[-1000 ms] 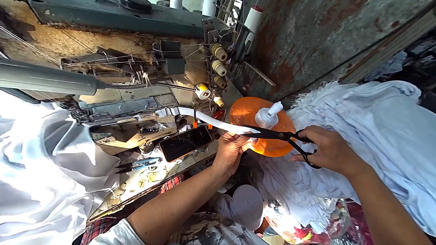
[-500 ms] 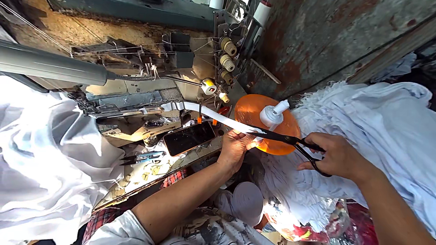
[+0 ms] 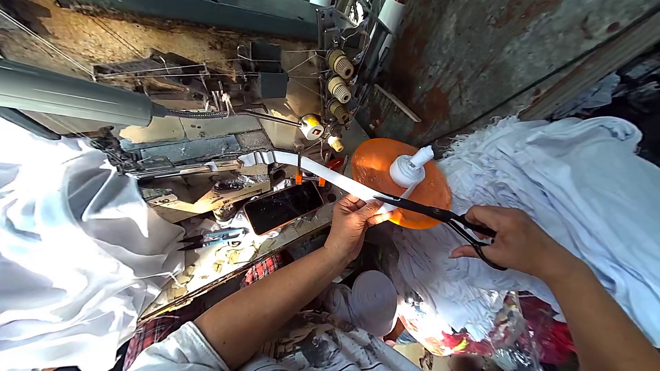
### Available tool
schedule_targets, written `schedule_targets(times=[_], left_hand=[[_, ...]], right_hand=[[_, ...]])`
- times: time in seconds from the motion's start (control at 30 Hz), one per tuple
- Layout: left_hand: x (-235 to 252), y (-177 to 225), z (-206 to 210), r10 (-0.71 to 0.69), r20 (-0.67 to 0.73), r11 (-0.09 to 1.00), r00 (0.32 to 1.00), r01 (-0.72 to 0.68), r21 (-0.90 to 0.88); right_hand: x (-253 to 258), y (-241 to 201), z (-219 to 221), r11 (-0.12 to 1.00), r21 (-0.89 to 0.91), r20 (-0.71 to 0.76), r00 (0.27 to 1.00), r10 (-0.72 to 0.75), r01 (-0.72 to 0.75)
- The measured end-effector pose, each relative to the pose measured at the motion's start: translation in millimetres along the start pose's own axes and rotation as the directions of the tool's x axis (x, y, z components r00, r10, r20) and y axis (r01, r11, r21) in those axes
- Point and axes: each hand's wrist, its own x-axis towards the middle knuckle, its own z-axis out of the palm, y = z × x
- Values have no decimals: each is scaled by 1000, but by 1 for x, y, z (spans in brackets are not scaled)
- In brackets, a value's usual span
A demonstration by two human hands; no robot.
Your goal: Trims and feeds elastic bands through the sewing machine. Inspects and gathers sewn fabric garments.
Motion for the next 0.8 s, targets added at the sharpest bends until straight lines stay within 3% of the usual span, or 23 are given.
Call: schedule_targets(times=[0.33,0.8], left_hand=[[0,1,-4,-28,-6,998,1000,28,61],[0,1,-8,-47,-11,992,999,48,117]], right_hand=[[-6,-4,-4,999,-21,-4,1000,-27,27],[15,-9,0,999,-28,126,992,19,-15]])
